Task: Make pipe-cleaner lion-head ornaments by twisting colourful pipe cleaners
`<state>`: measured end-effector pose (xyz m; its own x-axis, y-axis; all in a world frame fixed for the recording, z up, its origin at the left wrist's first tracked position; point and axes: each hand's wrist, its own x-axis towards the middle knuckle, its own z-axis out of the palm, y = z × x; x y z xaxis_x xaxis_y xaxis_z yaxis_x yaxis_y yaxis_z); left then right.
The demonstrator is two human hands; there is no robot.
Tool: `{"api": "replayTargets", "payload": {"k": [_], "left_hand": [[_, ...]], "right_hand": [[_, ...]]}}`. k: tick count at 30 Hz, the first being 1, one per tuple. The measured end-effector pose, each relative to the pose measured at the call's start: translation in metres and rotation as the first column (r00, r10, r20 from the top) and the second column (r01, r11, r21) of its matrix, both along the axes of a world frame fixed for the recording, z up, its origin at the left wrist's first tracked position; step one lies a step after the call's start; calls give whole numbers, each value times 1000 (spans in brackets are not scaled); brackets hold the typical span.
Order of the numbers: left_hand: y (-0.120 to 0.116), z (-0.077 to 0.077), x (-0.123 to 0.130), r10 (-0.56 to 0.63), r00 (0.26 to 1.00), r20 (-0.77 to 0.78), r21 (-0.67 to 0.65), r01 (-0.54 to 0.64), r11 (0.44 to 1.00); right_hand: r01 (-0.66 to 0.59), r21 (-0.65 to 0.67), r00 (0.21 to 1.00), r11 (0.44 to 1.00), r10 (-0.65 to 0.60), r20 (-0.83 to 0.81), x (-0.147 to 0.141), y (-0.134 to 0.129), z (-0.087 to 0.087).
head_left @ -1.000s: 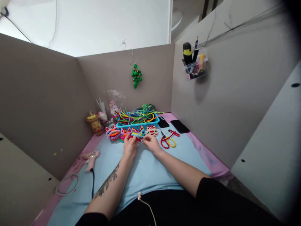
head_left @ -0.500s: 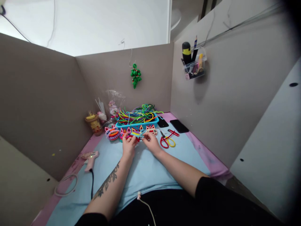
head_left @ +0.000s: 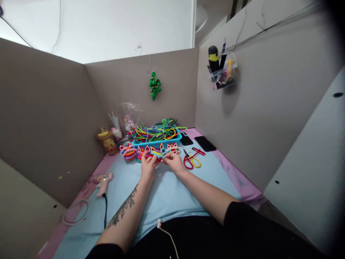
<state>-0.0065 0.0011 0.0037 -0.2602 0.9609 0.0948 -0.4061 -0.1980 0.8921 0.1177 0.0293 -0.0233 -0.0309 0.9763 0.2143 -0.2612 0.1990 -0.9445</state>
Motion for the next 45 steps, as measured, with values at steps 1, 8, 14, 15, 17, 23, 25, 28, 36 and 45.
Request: {"api": "replayTargets", "payload": {"k": [1, 8, 14, 15, 17, 23, 25, 28, 36, 45], "left_hand": [[1, -1, 0, -5, 1000, 3, -8, 5, 1000], [3, -2, 0, 46, 999, -1, -52, -46, 998], [1, -3, 3, 45, 998, -34, -92, -48, 995], [1, -3, 3, 43, 999, -33, -96, -46, 994], [0, -3, 4, 46, 999, -18, -102, -47, 994], [0, 1, 2, 72, 996, 56, -75, -68, 995], [0, 1, 2, 60, 996, 65, -51, -57, 997], [1, 0, 2, 47, 995, 92, -34, -44, 998], [1, 2, -1, 61, 997, 56, -12, -61, 998], [-3, 7, 1, 22, 1000, 12, 12, -22, 1000]], "right_hand": [[-3, -7, 1000, 1000, 2, -26, -1, -1, 0], [21, 21, 999, 1000, -21, 27, -6, 3, -5], [152, 35, 985, 988, -154, 80, -4, 3, -6], [189, 85, 972, 978, -198, 124, -4, 1, -5], [233, 191, 939, 954, -272, 210, -3, -2, -4], [148, 211, 953, 966, -196, 232, -4, -4, -1], [89, 151, 973, 984, -118, 196, -5, -2, -1], [-48, 19, 992, 999, 45, 117, -6, 0, -1], [27, 86, 994, 996, -36, 106, -4, 0, 0], [111, 210, 919, 971, -181, 351, 2, -2, -2]]}}
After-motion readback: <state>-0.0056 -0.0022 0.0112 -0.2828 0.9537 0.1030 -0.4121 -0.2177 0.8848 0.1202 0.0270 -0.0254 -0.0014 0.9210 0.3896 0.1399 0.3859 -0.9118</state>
